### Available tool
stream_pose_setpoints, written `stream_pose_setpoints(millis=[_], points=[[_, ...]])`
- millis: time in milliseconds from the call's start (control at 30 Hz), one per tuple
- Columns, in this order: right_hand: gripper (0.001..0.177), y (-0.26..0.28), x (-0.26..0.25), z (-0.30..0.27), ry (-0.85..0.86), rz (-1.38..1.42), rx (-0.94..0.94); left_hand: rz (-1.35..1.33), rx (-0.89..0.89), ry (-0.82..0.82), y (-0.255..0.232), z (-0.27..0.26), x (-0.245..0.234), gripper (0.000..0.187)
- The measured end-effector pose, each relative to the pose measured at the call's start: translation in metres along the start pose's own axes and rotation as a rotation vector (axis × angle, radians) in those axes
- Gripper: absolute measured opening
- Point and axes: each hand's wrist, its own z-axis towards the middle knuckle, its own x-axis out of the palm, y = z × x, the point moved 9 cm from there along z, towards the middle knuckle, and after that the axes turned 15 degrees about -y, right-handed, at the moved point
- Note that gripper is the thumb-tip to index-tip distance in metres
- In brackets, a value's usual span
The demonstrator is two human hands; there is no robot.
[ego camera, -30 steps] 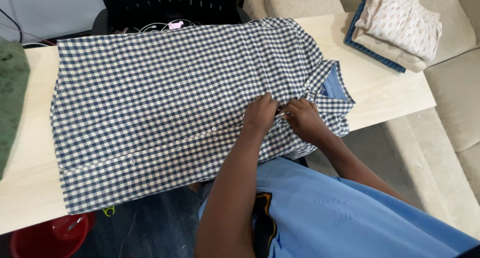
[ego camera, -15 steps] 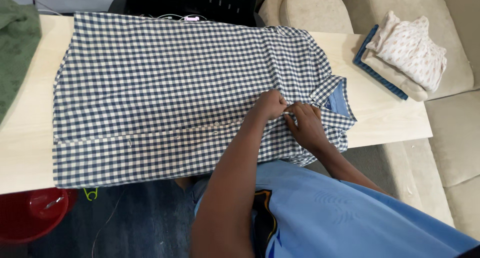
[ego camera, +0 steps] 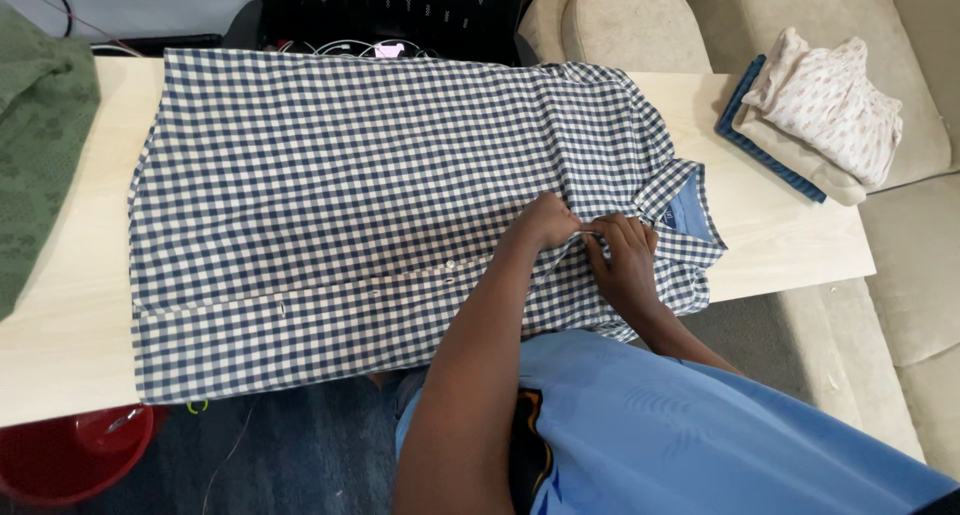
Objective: The person lays a checkered button-up shirt on a table and fastens its buttons one by one down the front. They then fold the sleeves and body of the shirt inward, smooth it flat with their hands, and finish folding it on the table next to a stack of other clothes.
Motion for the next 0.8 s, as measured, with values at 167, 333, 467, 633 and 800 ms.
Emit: stream_pose_setpoints(millis=[167, 333, 467, 633, 800], points=[[0.012, 0.003, 0.002, 0.010, -0.051, 0.030, -0.006, -0.085, -0.010, 0.053, 0.004, -0.007, -0.009, 0.025], [0.010, 0.000, 0.009, 0.020, -0.010, 0.105, 0.057, -0.317, -0.148, 0.102, 0.020, -0.016, -0.016, 0.023], [0.007, 0.002, 0.015, 0.025, -0.006, 0.197, 0.051, -0.454, -0.189, 0.132, 0.025, -0.021, -0.013, 0.028], [0.004, -0.013, 0.023, 0.021, 0.047, 0.195, 0.167, -0.484, -0.127, 0.094, 0.020, -0.033, -0.021, 0.037], [0.005, -0.022, 0.027, 0.019, 0.063, 0.222, 0.206, -0.418, 0.108, -0.046, -0.006, -0.051, -0.031, 0.041]])
